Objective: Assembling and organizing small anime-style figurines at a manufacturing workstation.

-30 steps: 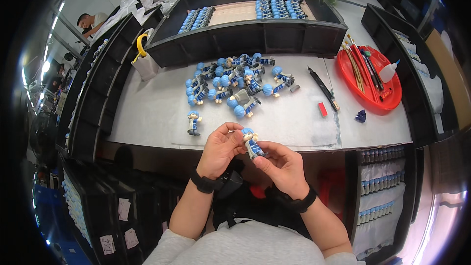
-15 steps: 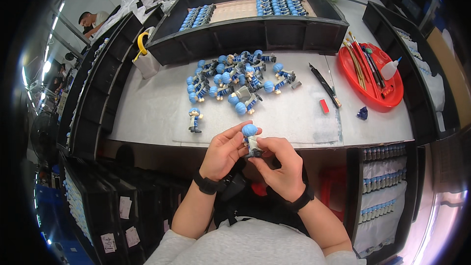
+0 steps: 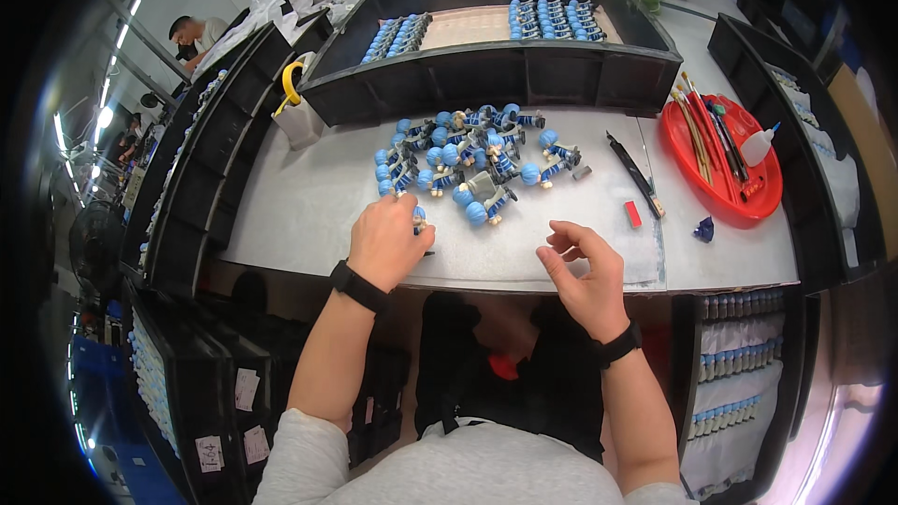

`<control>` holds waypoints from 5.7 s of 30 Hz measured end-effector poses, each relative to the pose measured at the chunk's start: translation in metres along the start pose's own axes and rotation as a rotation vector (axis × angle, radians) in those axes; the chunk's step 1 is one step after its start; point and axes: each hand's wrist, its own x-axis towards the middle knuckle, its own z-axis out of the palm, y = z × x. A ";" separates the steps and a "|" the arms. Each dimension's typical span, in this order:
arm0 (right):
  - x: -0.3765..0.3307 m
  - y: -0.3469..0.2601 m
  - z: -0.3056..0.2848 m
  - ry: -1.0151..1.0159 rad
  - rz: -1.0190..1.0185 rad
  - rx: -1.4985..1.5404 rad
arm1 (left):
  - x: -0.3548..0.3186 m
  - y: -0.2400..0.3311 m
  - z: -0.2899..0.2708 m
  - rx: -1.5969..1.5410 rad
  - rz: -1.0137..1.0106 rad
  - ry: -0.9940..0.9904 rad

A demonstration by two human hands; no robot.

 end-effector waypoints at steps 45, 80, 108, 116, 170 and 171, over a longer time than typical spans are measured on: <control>-0.002 0.011 -0.002 -0.160 0.004 -0.117 | -0.025 0.058 0.052 -1.746 -0.149 -0.315; -0.009 -0.033 0.026 -0.301 0.002 -0.070 | -0.022 -0.003 0.013 -0.326 -0.302 -0.021; 0.024 0.009 -0.009 -0.431 0.703 0.319 | -0.013 0.036 0.006 -0.154 -0.262 -0.249; 0.002 0.023 -0.025 -0.506 0.778 0.330 | -0.043 0.044 0.033 -0.082 -0.261 -0.402; -0.048 0.007 0.023 -0.181 0.533 -0.754 | 0.277 -0.491 -0.129 0.104 -0.637 0.225; -0.046 0.005 0.024 -0.197 0.522 -0.746 | 0.278 -0.494 -0.130 0.104 -0.634 0.222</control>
